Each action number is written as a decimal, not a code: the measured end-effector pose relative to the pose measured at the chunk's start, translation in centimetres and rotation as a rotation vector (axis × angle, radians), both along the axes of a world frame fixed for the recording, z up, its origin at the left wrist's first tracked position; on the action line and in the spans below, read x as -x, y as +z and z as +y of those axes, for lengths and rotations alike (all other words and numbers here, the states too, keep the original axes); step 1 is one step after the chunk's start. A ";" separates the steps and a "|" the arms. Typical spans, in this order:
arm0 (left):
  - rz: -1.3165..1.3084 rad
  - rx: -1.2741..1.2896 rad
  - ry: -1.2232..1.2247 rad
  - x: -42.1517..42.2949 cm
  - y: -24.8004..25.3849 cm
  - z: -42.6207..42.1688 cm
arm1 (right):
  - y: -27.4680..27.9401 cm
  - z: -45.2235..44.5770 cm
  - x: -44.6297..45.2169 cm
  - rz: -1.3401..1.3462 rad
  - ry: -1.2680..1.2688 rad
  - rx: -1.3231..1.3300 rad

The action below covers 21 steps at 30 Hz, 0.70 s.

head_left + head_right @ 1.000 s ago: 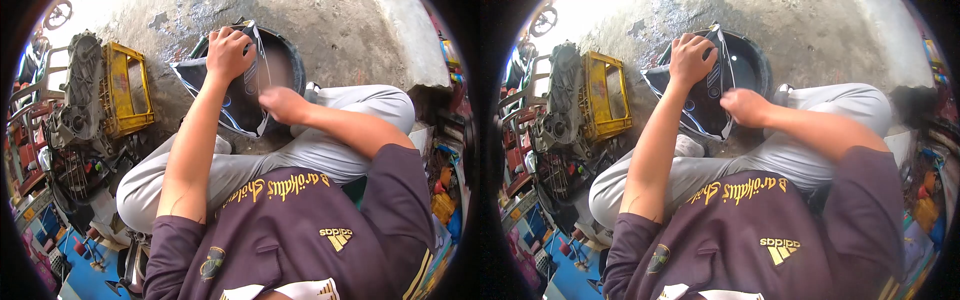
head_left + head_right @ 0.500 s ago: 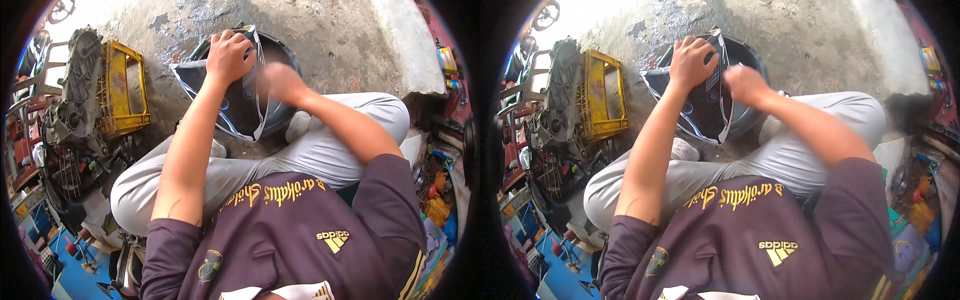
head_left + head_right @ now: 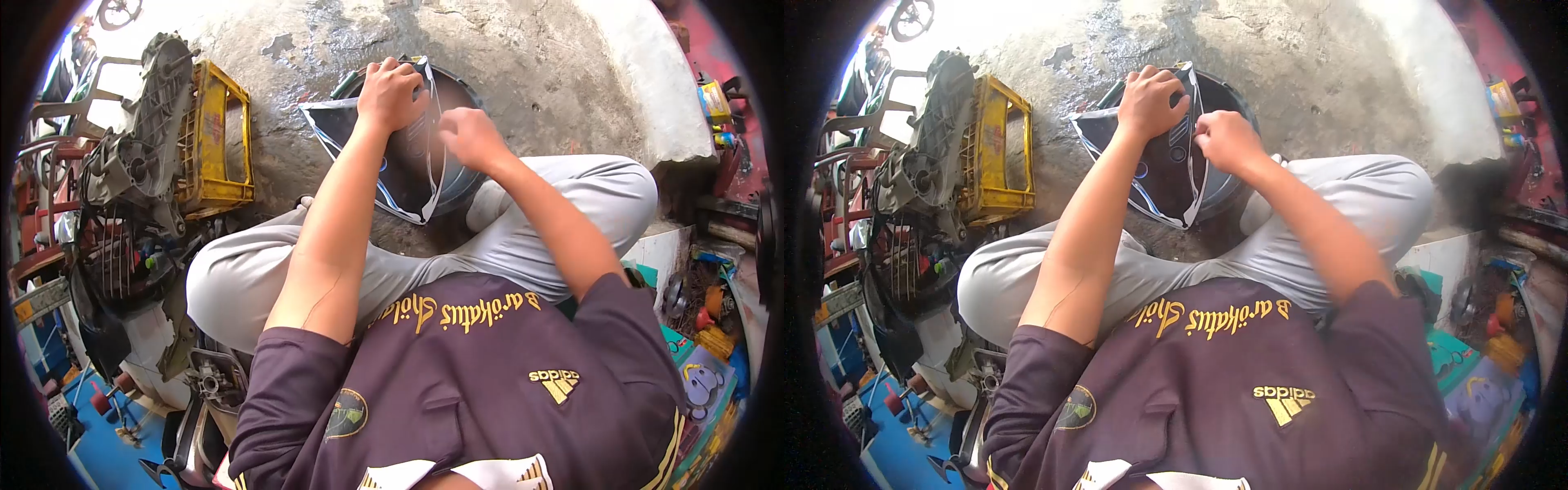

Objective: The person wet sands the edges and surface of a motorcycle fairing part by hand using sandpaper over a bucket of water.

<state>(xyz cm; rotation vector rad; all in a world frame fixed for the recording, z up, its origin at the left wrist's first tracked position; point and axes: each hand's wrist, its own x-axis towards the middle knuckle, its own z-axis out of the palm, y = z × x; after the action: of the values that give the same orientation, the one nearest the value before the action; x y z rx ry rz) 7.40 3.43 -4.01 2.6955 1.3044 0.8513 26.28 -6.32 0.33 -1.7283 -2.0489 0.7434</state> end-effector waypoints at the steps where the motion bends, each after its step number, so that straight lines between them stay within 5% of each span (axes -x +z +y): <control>1: 0.009 0.004 -0.001 0.0 0.1 0.0 | -0.4 -0.6 0.0 -0.002 0.001 -0.008; 3: 0.007 0.004 0.005 0.0 0.1 -0.1 | -2.0 -2.8 0.0 -0.062 -0.169 -0.203; 9: 0.011 -0.019 0.005 0.1 -0.1 -0.3 | -3.5 -7.8 0.6 0.218 -0.377 0.265; 21: 0.013 0.021 0.049 -0.3 0.3 -0.4 | -6.8 -8.0 -1.4 0.409 -0.342 0.259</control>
<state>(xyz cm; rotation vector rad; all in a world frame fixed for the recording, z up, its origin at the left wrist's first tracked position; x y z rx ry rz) 7.70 3.02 -3.74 2.6685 1.3790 0.8202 27.72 -14.33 -6.47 -1.8114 -1.3926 1.1695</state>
